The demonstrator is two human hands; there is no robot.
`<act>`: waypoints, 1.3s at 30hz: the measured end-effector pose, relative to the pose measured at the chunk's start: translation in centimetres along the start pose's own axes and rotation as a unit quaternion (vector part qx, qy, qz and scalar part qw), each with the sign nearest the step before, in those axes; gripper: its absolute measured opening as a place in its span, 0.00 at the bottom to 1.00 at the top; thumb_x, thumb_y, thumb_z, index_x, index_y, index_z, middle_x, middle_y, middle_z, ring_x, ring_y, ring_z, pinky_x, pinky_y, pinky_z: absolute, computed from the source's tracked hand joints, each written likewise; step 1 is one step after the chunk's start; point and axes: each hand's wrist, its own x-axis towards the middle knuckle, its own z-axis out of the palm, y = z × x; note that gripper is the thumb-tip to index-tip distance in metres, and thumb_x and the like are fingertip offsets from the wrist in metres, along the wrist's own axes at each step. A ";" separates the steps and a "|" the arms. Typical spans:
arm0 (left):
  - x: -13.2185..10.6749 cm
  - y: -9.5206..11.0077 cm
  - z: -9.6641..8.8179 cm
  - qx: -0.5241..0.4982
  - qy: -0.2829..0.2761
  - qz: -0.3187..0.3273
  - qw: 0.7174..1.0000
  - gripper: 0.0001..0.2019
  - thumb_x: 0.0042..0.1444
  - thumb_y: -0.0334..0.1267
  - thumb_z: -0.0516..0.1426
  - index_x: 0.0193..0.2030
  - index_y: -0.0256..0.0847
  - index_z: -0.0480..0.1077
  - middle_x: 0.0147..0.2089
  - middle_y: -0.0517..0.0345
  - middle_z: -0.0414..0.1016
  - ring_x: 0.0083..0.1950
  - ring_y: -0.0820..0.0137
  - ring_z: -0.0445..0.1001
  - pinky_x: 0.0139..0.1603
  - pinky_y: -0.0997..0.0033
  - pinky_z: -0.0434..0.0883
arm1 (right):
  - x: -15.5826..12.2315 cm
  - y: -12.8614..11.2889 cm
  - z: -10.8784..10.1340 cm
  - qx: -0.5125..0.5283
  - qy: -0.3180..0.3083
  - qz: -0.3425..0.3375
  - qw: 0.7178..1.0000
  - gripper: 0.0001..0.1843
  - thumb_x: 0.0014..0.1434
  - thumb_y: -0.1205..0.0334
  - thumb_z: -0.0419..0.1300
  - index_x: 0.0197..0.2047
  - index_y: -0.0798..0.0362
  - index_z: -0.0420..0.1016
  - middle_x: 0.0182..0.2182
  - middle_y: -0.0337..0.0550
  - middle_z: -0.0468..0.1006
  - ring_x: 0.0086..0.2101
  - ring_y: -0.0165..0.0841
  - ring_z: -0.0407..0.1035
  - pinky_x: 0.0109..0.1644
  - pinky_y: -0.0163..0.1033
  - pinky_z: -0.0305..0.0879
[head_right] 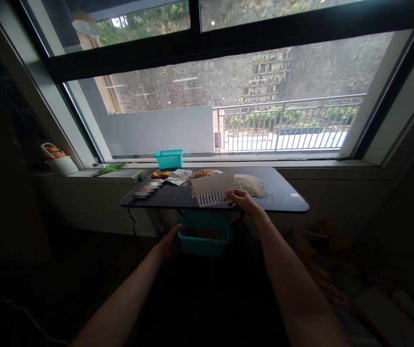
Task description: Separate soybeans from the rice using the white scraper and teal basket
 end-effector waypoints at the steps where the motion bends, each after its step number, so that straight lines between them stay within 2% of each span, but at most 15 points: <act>1: 0.1 0.0 0.0 0.000 0.001 0.001 1.000 0.21 0.49 0.47 0.54 0.48 0.40 0.67 0.38 0.53 0.75 0.39 0.63 0.74 0.37 0.67 0.71 | 0.1 0.0 0.0 0.005 0.006 -0.004 1.000 0.18 0.45 0.49 0.62 0.31 0.55 0.75 0.28 0.43 0.77 0.25 0.28 0.69 0.30 0.34 0.69; 6: 0.2 -0.1 -0.1 -0.001 0.010 0.001 1.000 0.20 0.49 0.47 0.54 0.47 0.40 0.67 0.38 0.52 0.75 0.40 0.62 0.74 0.38 0.66 0.71 | 1.1 0.5 1.2 0.024 0.094 -0.036 0.995 0.21 0.44 0.44 0.61 0.30 0.55 0.73 0.29 0.43 0.77 0.25 0.28 0.70 0.26 0.32 0.66; 9: 0.0 -0.1 0.0 -0.007 0.008 0.004 1.000 0.20 0.49 0.47 0.54 0.47 0.40 0.67 0.38 0.52 0.75 0.40 0.62 0.74 0.38 0.67 0.71 | 2.0 0.7 2.4 0.004 0.115 -0.029 0.993 0.23 0.44 0.42 0.60 0.32 0.55 0.72 0.30 0.43 0.77 0.23 0.28 0.69 0.23 0.31 0.62; 15: -0.4 0.1 0.2 -0.014 0.010 0.008 1.000 0.18 0.50 0.46 0.54 0.46 0.40 0.68 0.37 0.53 0.75 0.40 0.63 0.74 0.37 0.68 0.71 | 3.2 1.2 3.7 0.014 0.115 -0.042 0.992 0.23 0.43 0.41 0.60 0.29 0.55 0.70 0.28 0.43 0.76 0.25 0.29 0.70 0.28 0.34 0.66; 23: -0.3 0.0 0.1 -0.018 0.016 0.000 1.000 0.19 0.49 0.47 0.54 0.46 0.40 0.68 0.36 0.53 0.75 0.39 0.64 0.74 0.37 0.68 0.70 | 3.2 1.6 3.1 0.000 0.086 -0.037 0.996 0.21 0.45 0.44 0.59 0.31 0.55 0.71 0.29 0.42 0.76 0.21 0.27 0.68 0.27 0.33 0.66; 31: -0.2 0.0 0.0 -0.010 0.016 0.005 1.000 0.19 0.49 0.47 0.55 0.46 0.40 0.67 0.37 0.54 0.75 0.40 0.63 0.73 0.38 0.68 0.70 | 3.9 2.2 3.3 0.010 0.089 -0.042 0.995 0.18 0.47 0.47 0.59 0.31 0.54 0.72 0.27 0.41 0.75 0.21 0.26 0.68 0.28 0.33 0.67; 36: 0.1 -0.2 -0.3 -0.012 0.013 0.004 1.000 0.19 0.48 0.47 0.55 0.45 0.40 0.67 0.37 0.54 0.75 0.40 0.63 0.73 0.38 0.68 0.70 | 3.2 1.6 3.1 -0.016 0.076 -0.030 0.997 0.17 0.49 0.48 0.58 0.29 0.55 0.71 0.29 0.42 0.76 0.21 0.25 0.68 0.27 0.32 0.65; 39: 0.1 0.0 -0.4 -0.012 0.013 0.001 1.000 0.19 0.49 0.47 0.54 0.45 0.40 0.67 0.37 0.53 0.75 0.40 0.63 0.73 0.38 0.68 0.70 | 3.0 1.2 3.4 -0.009 0.089 -0.023 0.996 0.18 0.49 0.47 0.57 0.32 0.54 0.71 0.31 0.43 0.77 0.22 0.27 0.69 0.24 0.31 0.62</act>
